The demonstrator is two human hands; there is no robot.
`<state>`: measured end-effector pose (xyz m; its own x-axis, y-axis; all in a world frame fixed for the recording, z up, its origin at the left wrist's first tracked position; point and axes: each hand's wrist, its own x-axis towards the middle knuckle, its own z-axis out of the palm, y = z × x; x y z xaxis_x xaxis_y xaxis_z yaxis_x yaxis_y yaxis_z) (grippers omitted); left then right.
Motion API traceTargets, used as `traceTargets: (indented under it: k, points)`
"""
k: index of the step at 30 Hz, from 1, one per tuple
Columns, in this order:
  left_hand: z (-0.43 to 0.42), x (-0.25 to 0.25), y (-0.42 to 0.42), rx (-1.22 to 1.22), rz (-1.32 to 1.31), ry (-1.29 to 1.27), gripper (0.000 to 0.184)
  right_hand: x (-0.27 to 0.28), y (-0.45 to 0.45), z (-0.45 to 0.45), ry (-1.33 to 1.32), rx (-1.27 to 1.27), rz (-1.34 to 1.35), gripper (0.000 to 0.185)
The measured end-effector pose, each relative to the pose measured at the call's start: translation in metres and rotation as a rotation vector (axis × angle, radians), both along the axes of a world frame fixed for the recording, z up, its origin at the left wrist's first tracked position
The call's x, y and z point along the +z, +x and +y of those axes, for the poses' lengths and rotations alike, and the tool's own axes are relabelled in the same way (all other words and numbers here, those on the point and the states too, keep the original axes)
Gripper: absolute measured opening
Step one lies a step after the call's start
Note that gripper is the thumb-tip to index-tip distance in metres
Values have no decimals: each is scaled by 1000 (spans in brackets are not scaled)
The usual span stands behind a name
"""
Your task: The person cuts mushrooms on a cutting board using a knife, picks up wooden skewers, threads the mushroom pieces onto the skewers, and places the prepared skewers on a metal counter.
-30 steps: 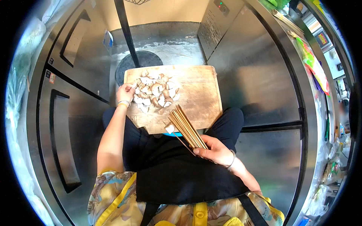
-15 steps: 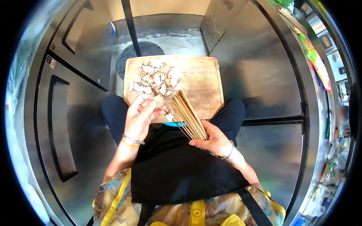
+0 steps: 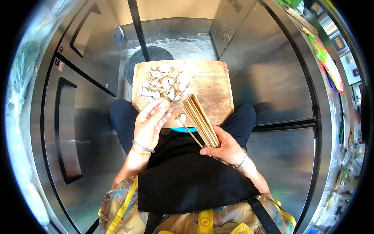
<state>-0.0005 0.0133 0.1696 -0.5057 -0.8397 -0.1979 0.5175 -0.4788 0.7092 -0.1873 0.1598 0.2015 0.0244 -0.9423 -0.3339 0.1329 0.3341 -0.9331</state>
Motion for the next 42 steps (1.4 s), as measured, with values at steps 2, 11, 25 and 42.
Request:
traceTargets:
  k: [2, 11, 25, 42]
  points:
    - [1, 1, 1, 6, -73, -48, 28, 2, 0, -1, -2, 5, -5, 53]
    - [5, 10, -1, 69, -279, -436, 25, 7, 1, -3, -49, 16, -16, 59]
    - [18, 21, 0, 276, -698, -968, 21, 2, 2, -4, -46, 4, -36, 60]
    - [28, 36, -8, 209, -783, -1209, 21, 2, 3, -3, -92, -22, 41, 57]
